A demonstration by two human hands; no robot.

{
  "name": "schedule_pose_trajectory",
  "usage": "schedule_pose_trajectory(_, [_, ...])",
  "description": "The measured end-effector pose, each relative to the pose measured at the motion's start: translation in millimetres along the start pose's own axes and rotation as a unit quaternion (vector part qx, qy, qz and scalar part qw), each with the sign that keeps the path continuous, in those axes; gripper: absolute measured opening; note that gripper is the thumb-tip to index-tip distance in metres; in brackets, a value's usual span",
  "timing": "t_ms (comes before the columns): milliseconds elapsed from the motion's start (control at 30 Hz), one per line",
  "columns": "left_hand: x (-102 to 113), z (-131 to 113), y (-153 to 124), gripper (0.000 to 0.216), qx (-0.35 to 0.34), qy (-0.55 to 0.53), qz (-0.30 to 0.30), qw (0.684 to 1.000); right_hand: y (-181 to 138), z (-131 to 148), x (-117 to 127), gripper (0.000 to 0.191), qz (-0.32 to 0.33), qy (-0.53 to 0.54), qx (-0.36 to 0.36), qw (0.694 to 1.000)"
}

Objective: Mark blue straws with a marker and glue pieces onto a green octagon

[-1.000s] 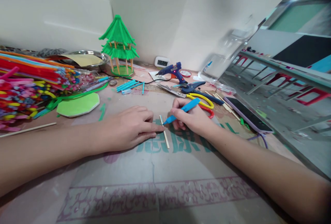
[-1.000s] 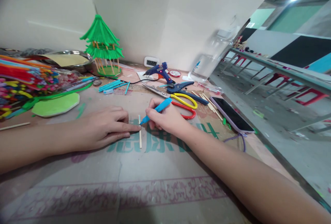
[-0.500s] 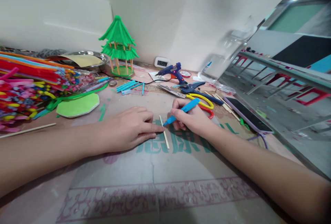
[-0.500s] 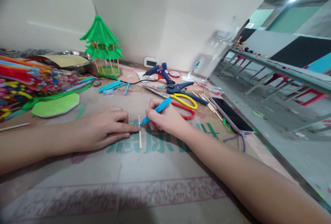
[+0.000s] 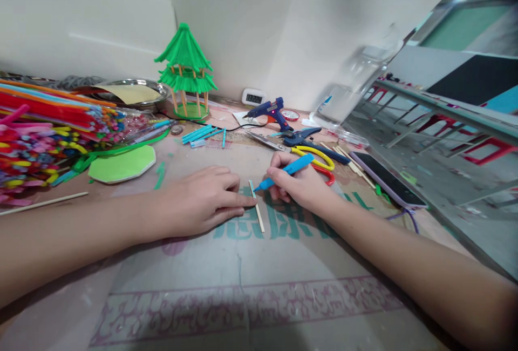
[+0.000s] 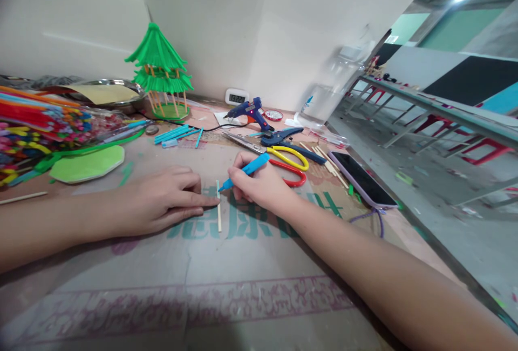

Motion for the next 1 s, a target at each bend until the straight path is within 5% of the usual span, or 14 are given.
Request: schedule_pose_trajectory(1000, [2.4, -1.6, 0.2, 0.039, -0.003, -0.005, -0.001, 1.0, 2.8, -1.1, 3.4, 0.025, -0.021, -0.026, 0.025, 0.999])
Point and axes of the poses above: each hand's wrist, its own y-axis towards the middle knuckle, its own x-axis out of the back of the hand, z = x × y, the point moved 8 cm from there along y, towards the middle knuckle, and after that the axes turned 14 degrees about x, right-handed, at the moved point
